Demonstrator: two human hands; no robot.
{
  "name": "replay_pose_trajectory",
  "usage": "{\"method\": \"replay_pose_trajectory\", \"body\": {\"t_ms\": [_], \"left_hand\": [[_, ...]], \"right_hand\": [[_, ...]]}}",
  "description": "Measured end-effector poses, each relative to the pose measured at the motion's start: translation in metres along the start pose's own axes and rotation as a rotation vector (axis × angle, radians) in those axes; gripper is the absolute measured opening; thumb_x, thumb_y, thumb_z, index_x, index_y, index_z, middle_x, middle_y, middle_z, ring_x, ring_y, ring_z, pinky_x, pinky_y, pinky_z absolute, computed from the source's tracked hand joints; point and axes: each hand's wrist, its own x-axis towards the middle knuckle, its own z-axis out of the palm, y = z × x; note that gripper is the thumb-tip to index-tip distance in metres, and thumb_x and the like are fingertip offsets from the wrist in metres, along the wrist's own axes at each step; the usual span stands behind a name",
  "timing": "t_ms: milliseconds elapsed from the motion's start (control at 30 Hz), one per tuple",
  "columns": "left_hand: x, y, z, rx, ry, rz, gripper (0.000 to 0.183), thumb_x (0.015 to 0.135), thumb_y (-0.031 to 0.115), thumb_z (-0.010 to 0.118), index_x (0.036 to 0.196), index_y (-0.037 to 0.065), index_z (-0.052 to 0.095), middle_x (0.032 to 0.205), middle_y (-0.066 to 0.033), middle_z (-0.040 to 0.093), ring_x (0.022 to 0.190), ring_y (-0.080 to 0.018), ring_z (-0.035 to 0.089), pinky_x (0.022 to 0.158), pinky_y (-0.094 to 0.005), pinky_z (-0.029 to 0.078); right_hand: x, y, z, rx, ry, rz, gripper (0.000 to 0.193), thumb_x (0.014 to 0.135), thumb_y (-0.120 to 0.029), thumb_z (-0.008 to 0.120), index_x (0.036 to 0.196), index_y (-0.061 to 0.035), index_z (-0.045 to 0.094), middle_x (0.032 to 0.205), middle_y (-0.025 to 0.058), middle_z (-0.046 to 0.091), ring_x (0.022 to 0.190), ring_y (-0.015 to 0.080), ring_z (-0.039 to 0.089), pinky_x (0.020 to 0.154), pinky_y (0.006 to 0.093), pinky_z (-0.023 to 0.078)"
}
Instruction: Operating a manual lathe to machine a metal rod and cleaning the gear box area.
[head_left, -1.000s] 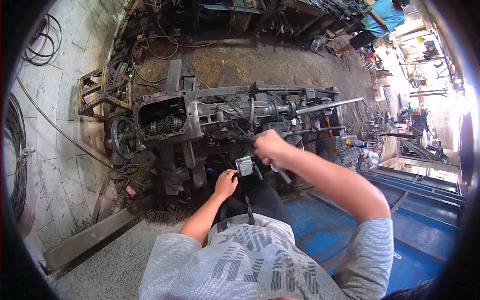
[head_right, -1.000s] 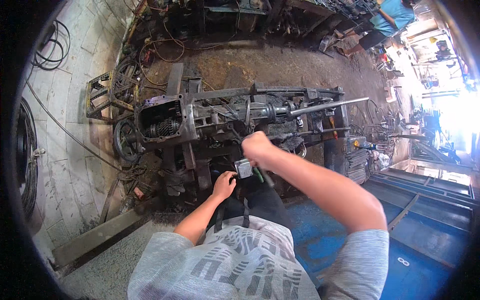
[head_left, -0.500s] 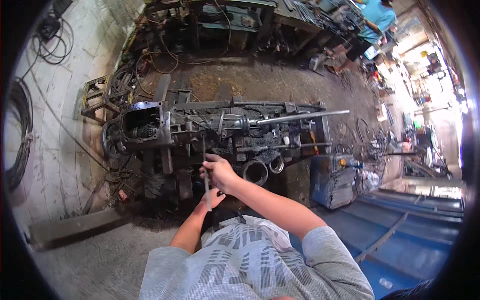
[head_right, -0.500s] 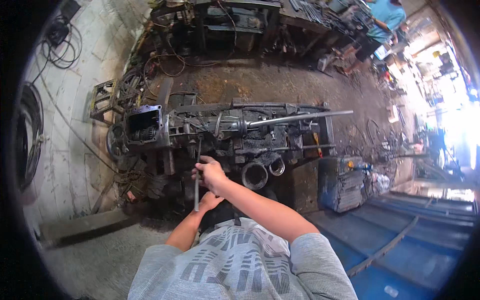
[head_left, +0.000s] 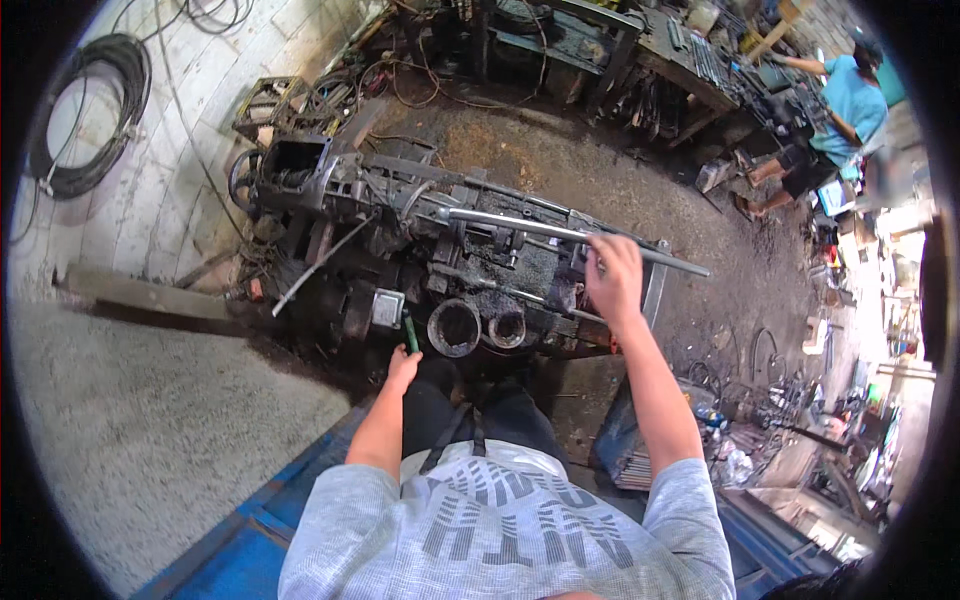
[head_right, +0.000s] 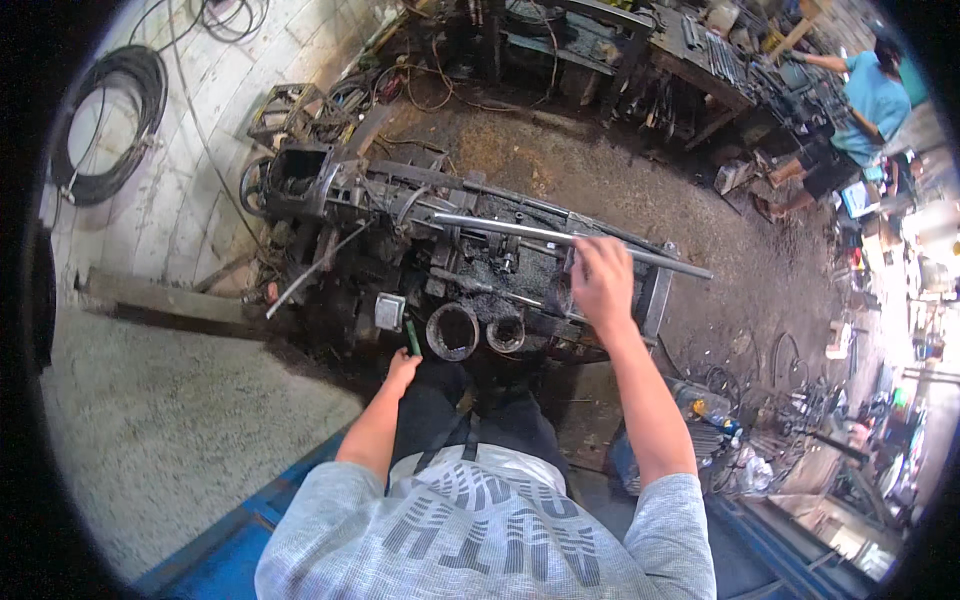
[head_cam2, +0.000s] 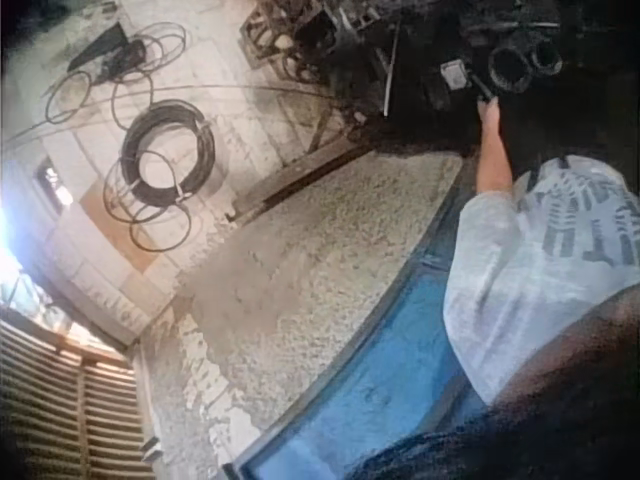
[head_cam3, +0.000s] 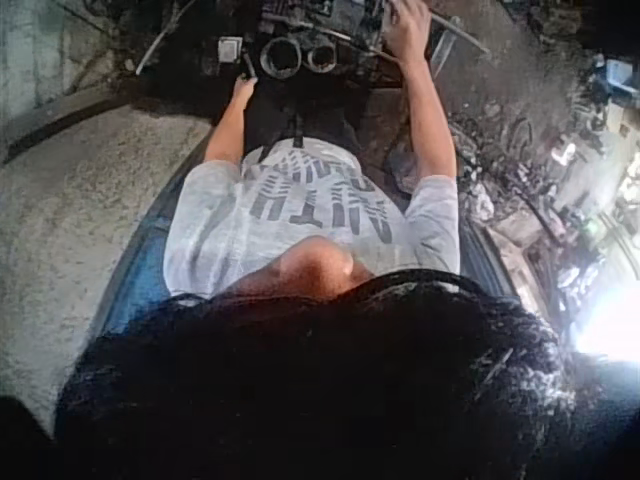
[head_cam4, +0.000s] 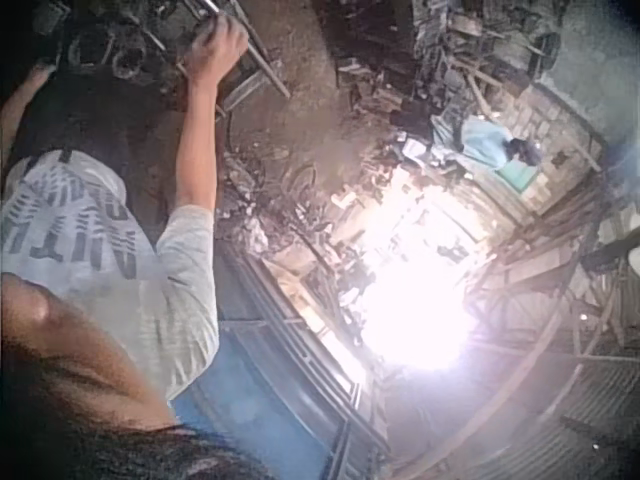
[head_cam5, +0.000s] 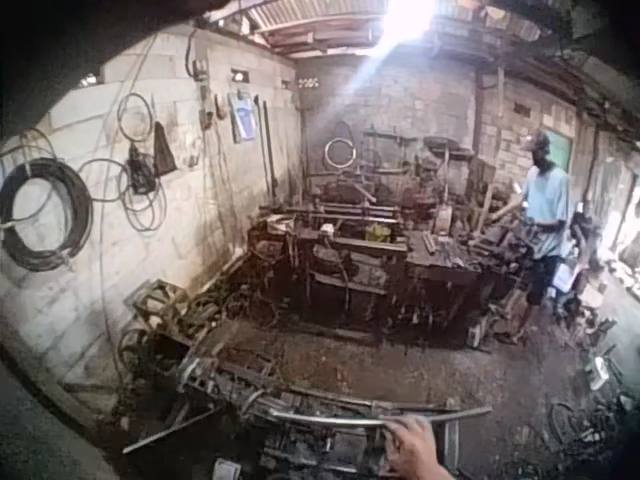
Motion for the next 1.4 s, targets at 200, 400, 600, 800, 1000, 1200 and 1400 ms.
{"method": "replay_pose_trajectory", "body": {"t_ms": [200, 400, 600, 800, 1000, 1200, 1400], "left_hand": [[0.009, 0.003, 0.028, -0.243, 0.063, -0.032, 0.044, 0.084, 0.021, 0.070, 0.119, -0.003, 0.058, 0.110, -0.0173, 0.065, 0.104, -0.0249, 0.061, 0.089, -0.0376, 0.046], [0.014, 0.008, 0.028, -0.262, 0.128, -0.048, 0.026, 0.085, 0.025, 0.068, 0.095, 0.001, 0.069, 0.089, -0.0095, 0.070, 0.087, -0.0231, 0.063, 0.080, -0.0366, 0.046], [0.008, 0.012, 0.013, -0.310, -0.085, -0.029, 0.022, 0.087, 0.027, 0.064, 0.080, 0.006, 0.067, 0.058, -0.0009, 0.054, 0.047, -0.0112, 0.048, 0.045, -0.0289, 0.035], [-0.031, 0.027, 0.004, -0.607, -0.007, -0.110, 0.021, 0.090, 0.029, 0.064, 0.085, 0.009, 0.062, 0.073, -0.0012, 0.059, 0.062, -0.0151, 0.063, 0.053, -0.0296, 0.046], [-0.053, 0.054, 0.025, -0.517, 0.283, 0.017, 0.018, 0.089, 0.027, 0.063, 0.086, 0.009, 0.061, 0.070, -0.0002, 0.055, 0.052, -0.0118, 0.052, 0.049, -0.0276, 0.044], [-0.065, 0.084, 0.023, -0.733, 0.320, 0.098, 0.037, 0.089, 0.025, 0.064, 0.122, 0.008, 0.058, 0.090, -0.0046, 0.063, 0.063, -0.0138, 0.060, 0.055, -0.0277, 0.046], [-0.077, 0.103, 0.031, -0.490, 0.406, 0.055, 0.067, 0.090, 0.022, 0.064, 0.146, 0.008, 0.030, 0.113, -0.0139, 0.063, 0.080, -0.0202, 0.067, 0.066, -0.0333, 0.051]], "right_hand": [[-0.004, 0.038, -0.008, -0.132, -0.342, 0.025, 0.051, 0.080, -0.018, 0.069, 0.130, -0.0165, 0.056, 0.115, 0.0069, 0.061, 0.108, 0.0288, 0.055, 0.095, 0.0422, 0.039], [-0.001, 0.018, 0.004, -0.197, -0.308, 0.041, 0.057, 0.073, -0.018, 0.073, 0.128, -0.0188, 0.057, 0.110, 0.0067, 0.060, 0.106, 0.0285, 0.054, 0.096, 0.0416, 0.038], [0.027, 0.028, 0.004, -0.427, -0.606, 0.021, 0.042, 0.073, -0.017, 0.071, 0.114, -0.0149, 0.062, 0.105, 0.0054, 0.062, 0.107, 0.0278, 0.053, 0.092, 0.0433, 0.039], [0.039, 0.052, 0.019, -0.210, -0.612, -0.221, 0.041, 0.072, -0.013, 0.068, 0.112, -0.0144, 0.061, 0.097, 0.0064, 0.066, 0.090, 0.0305, 0.061, 0.076, 0.0424, 0.053], [0.031, 0.054, 0.018, -0.132, -0.550, -0.211, 0.036, 0.075, -0.011, 0.064, 0.110, -0.0176, 0.060, 0.093, 0.0075, 0.067, 0.091, 0.0309, 0.063, 0.071, 0.0422, 0.055], [0.036, 0.057, 0.020, -0.105, -0.603, -0.180, 0.022, 0.080, -0.011, 0.058, 0.102, -0.0138, 0.060, 0.091, 0.0111, 0.066, 0.091, 0.0330, 0.064, 0.070, 0.0443, 0.056], [0.035, 0.064, 0.021, -0.121, -0.605, -0.241, 0.019, 0.080, -0.011, 0.059, 0.098, -0.0120, 0.059, 0.090, 0.0112, 0.065, 0.089, 0.0328, 0.065, 0.070, 0.0428, 0.056]]}}
